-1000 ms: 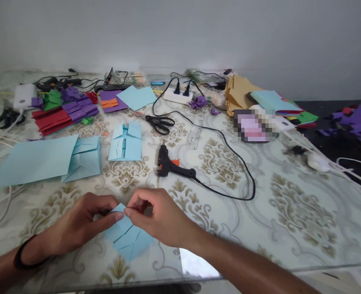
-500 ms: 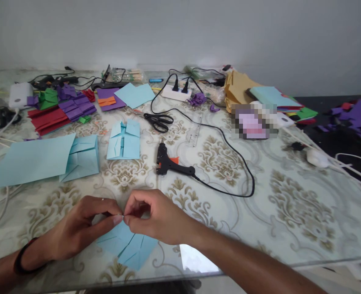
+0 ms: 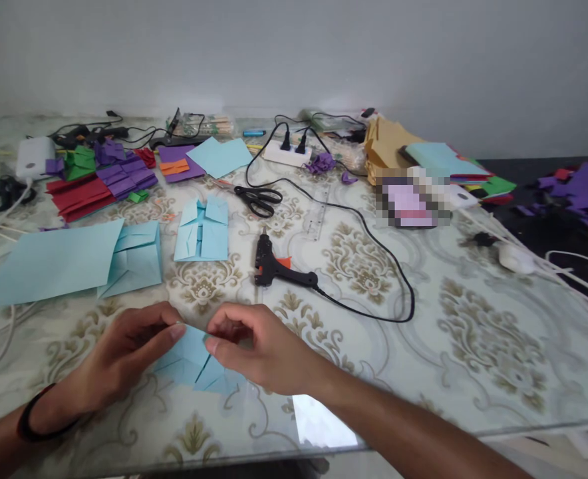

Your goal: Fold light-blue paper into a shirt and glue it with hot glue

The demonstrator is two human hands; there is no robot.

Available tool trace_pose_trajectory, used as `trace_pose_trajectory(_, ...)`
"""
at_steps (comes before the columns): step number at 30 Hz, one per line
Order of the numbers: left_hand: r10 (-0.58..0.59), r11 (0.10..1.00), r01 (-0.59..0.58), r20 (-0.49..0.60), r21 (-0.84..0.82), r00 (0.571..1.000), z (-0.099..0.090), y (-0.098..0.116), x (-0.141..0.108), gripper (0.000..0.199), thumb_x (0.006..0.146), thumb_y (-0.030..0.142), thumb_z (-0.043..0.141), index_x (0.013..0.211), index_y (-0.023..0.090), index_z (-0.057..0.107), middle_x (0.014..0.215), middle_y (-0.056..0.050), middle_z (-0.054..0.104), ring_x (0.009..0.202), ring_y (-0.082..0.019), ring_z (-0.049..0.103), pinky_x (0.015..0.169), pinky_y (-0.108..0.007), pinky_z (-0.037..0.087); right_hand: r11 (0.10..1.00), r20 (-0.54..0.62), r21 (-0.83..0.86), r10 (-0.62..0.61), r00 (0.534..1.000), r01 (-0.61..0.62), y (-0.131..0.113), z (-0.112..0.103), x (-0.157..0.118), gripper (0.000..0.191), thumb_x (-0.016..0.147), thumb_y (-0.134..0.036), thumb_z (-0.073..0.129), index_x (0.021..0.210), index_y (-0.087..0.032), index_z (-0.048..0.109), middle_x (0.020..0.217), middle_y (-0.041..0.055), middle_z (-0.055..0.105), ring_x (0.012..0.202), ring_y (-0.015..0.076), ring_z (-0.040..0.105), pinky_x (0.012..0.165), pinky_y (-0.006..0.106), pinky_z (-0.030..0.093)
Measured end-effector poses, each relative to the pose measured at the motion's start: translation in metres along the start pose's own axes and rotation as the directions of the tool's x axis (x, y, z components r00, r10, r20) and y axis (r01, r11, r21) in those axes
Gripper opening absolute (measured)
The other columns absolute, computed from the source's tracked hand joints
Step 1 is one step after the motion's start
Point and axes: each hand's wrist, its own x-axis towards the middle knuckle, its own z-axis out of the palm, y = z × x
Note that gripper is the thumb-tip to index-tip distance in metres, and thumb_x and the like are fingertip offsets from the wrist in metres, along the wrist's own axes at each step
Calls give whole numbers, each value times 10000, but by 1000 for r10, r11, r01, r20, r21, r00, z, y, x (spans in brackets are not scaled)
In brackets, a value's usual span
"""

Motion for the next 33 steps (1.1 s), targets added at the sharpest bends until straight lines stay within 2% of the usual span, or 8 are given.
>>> trace_pose_trajectory(2,-31,999,31,-2,-37,1000,1,-1,0,377,1032,469,550,800,181,622,645,24,542,590,-114,439,511,-224,343,998,-31,-56,1,1000,-2,-2,0,0,178,904,-313,676,811,-186,592,744,-23,551,685,126,492,633,259,410)
trace_pose_trajectory(6,-28,1000,26,117,15,993,3,2,0,324,1005,426,599,816,172,670,678,11,620,634,-121,514,586,-222,413,983,-78,-182,22,997,-36,-5,1,-1,134,890,-258,655,789,-194,595,702,-40,539,620,107,450,558,234,353)
trace_pose_trajectory(10,-23,996,6,177,92,984,6,6,-1,295,1005,390,594,840,174,709,665,21,621,605,-109,513,550,-205,388,971,-64,-238,8,998,-23,-6,3,-2,120,881,-233,662,778,-199,613,682,-46,543,601,104,441,538,228,335)
trace_pose_trajectory(16,21,995,-43,228,92,974,3,10,-1,366,1050,384,521,822,166,705,659,27,561,607,-103,469,556,-212,370,971,-13,-230,-76,997,71,-6,4,-2,141,865,-165,659,735,-193,612,686,-37,582,632,115,500,599,242,386)
trace_pose_trajectory(24,-40,999,34,193,36,980,1,7,5,347,1033,400,537,844,163,708,700,16,577,649,-116,475,581,-219,368,979,-48,-196,-59,997,49,-5,2,-1,170,907,-235,661,759,-193,588,689,-39,549,641,116,479,600,245,374)
trace_pose_trajectory(28,-91,994,103,232,-41,968,-1,-1,7,370,997,467,586,835,149,683,699,16,543,640,-117,445,569,-226,353,985,-93,-172,-35,995,19,-5,0,-2,191,952,-315,640,810,-194,597,737,-19,591,681,129,518,612,246,397)
trace_pose_trajectory(30,-91,995,101,230,-28,969,-2,-3,7,376,992,457,590,784,151,656,678,25,505,630,-113,418,563,-225,338,980,-76,-197,0,997,-15,-4,-1,-3,192,952,-332,640,822,-196,603,733,-21,584,669,127,508,588,240,388)
trace_pose_trajectory(33,-43,999,38,157,30,987,-1,-2,6,382,988,407,598,704,152,610,655,34,467,627,-107,397,565,-222,324,964,-44,-256,68,997,-77,-1,0,-3,223,920,-337,671,770,-202,577,651,-49,505,586,107,424,511,228,317)
